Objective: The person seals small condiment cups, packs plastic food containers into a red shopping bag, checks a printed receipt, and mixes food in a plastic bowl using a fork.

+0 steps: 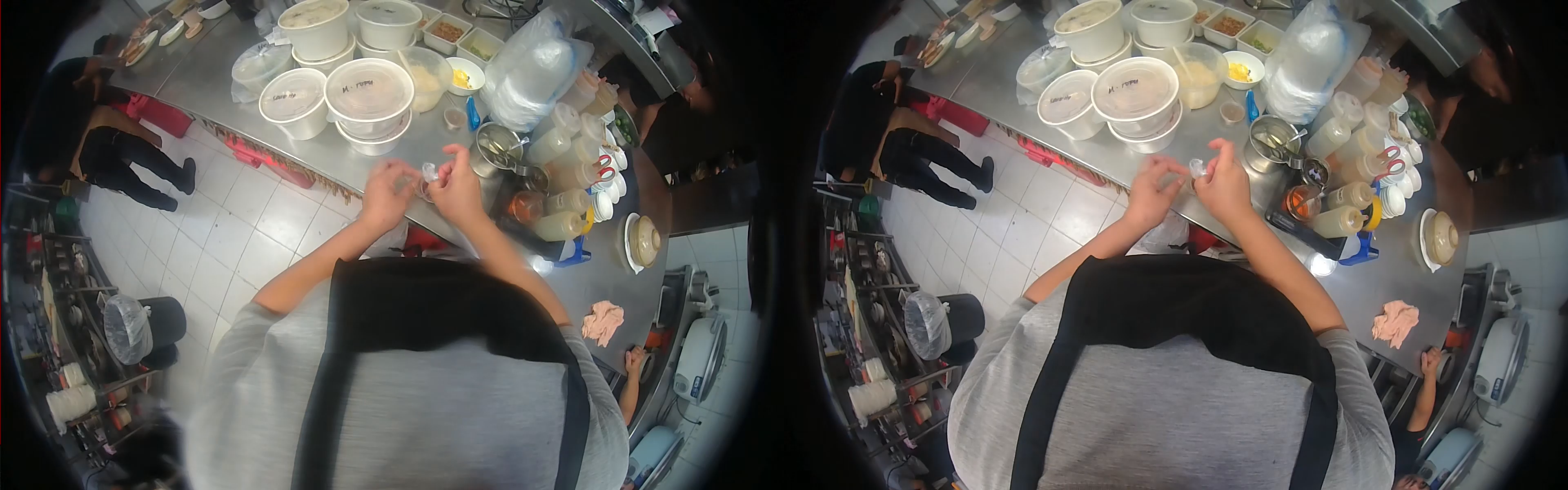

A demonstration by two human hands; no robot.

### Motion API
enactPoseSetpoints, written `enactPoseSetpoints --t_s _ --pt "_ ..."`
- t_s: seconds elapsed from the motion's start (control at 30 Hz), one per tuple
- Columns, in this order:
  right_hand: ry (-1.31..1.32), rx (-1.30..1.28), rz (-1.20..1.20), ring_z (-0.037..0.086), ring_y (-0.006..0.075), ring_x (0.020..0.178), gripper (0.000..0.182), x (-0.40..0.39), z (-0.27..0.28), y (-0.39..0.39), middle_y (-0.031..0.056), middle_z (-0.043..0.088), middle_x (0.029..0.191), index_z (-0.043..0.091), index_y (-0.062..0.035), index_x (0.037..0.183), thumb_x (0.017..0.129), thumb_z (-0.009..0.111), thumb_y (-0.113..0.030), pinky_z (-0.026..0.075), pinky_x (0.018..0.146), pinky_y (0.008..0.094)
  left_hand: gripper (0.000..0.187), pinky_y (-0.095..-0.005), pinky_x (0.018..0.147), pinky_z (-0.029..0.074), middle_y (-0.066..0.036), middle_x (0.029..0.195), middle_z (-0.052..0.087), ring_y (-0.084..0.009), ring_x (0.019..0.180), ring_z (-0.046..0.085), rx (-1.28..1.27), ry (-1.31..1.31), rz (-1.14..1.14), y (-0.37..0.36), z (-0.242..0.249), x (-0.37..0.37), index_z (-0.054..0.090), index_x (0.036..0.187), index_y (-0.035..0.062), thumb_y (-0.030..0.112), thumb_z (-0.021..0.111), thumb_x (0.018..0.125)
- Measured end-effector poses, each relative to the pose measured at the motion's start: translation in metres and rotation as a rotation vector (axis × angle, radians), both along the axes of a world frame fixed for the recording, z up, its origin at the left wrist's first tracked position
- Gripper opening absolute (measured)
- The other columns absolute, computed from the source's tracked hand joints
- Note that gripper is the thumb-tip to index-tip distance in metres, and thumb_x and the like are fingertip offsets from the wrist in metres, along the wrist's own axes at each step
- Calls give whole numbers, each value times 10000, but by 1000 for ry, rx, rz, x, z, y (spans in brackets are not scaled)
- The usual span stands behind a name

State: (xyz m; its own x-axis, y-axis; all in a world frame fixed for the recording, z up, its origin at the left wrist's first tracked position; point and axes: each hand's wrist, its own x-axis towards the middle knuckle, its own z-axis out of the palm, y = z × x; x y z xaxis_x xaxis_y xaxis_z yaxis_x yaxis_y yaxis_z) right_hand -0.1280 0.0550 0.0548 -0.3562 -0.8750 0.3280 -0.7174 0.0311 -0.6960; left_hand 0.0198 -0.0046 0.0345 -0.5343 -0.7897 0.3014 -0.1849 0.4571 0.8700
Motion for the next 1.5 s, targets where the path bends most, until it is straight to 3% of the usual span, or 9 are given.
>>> enactPoseSetpoints --t_s 0.03,0.13,0.33,0.93,1.03,1.23,1.33,1.43,1.5 --pt "120 -1 8 602 305 626 535 0 1 -1 103 577 694 382 -35 1133 665 643 -19 479 583 401 243 -330 850 439 -114 1079 551 -262 1011 534 -103 -26 64 -1 12 1 650 988 62 37 668 747" --pt "146 89 114 606 371 677 519 4 8 -3 130 579 707 376 -48 1140 677 610 -26 472 616 465 288 -328 806 460 -101 1034 592 -262 957 559 -54 39 -253 -10 30 -5 645 1006 69 -4 650 728" --pt "34 159 191 610 375 692 517 -7 8 -10 145 577 719 379 -83 1138 675 600 -13 473 610 458 313 -333 776 470 -84 991 608 -247 908 578 -166 34 -271 -18 8 -5 630 989 80 -27 650 696" --pt "-384 151 151 580 156 581 490 -14 -18 -20 76 578 705 357 -58 1124 716 624 -7 460 540 295 299 -380 839 423 -79 989 530 -300 971 508 -385 -14 -160 -24 -10 -3 594 870 97 25 707 602" --pt "-827 208 60 587 139 603 477 -15 -20 -20 62 579 695 370 -56 1123 719 619 -3 463 546 286 289 -396 856 403 -68 999 523 -301 983 494 -417 -43 -163 -25 -10 -3 595 864 112 33 706 609" --pt "-86 307 346 605 229 625 559 -19 17 -18 83 580 683 391 -57 1181 689 655 -20 469 575 341 258 -418 849 396 -53 1007 518 -296 992 491 -523 -60 -155 -28 -10 -3 609 839 131 37 700 617" --pt "2 336 436 601 279 633 596 -19 26 -25 97 576 677 391 -58 1201 675 668 -27 468 594 367 247 -417 850 395 -49 1021 516 -296 1001 488 -509 -45 -168 -29 -9 -4 615 833 131 43 699 618" --pt "35 283 460 597 215 613 571 -19 21 -25 75 578 686 393 -56 1202 697 659 -22 460 568 334 255 -416 854 392 -44 1022 513 -292 1009 484 -511 -43 -164 -30 -10 -4 615 846 133 54 703 621" --pt "-188 236 382 584 164 606 547 -17 10 -21 55 578 696 400 -57 1197 713 650 -16 451 552 304 257 -413 860 388 -42 1027 511 -291 1020 480 -491 -76 -149 -28 -10 -1 614 854 138 63 709 627"
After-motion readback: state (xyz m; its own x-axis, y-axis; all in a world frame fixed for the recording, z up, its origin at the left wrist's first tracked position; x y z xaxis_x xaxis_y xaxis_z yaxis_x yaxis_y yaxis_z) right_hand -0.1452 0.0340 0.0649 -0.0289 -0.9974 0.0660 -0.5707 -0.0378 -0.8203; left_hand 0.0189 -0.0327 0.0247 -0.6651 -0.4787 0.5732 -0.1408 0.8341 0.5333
